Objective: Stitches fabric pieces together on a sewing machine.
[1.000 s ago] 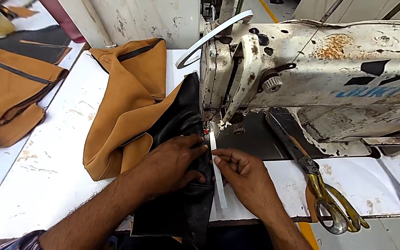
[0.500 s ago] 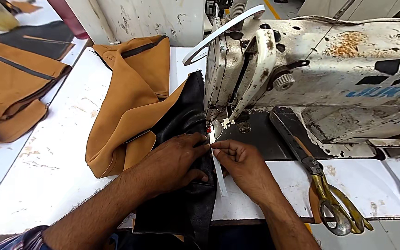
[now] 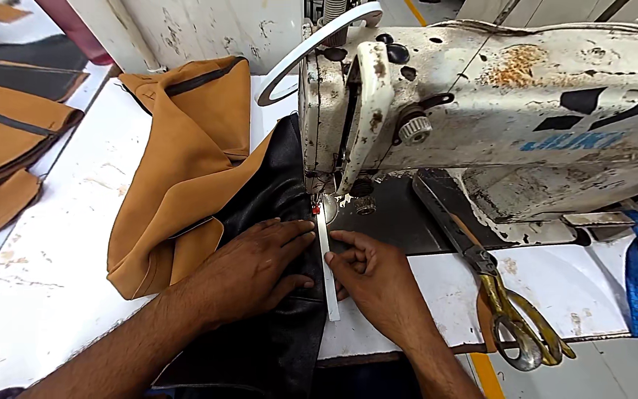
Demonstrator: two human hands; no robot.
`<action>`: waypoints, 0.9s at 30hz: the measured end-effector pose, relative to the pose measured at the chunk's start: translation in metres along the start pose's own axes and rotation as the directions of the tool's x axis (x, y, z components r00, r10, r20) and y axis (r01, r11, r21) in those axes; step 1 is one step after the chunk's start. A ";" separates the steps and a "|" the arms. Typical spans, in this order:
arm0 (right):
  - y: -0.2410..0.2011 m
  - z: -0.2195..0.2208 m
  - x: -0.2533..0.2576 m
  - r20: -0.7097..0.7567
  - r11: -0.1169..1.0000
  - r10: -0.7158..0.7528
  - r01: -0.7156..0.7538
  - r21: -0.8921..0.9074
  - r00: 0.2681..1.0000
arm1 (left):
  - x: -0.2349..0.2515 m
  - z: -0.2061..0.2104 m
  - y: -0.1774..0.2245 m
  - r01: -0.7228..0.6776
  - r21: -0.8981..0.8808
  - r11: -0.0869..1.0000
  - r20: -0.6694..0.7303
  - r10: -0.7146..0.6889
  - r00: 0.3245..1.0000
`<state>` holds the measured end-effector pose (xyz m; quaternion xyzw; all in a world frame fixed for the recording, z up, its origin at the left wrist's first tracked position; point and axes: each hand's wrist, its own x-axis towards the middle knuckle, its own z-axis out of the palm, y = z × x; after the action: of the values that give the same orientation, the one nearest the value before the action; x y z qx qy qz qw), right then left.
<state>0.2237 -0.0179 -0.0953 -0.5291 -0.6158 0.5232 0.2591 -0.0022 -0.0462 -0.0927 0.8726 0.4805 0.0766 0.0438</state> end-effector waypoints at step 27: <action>0.005 0.005 0.002 -0.025 0.999 -0.022 0.020 -0.050 0.999 | 0.020 -0.002 -0.020 0.021 -0.046 0.999 0.057 -0.019 0.998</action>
<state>0.2209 -0.0184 -0.1013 -0.5355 -0.6310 0.4980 0.2590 -0.0090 -0.0189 -0.0918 0.8683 0.4858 0.0627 0.0784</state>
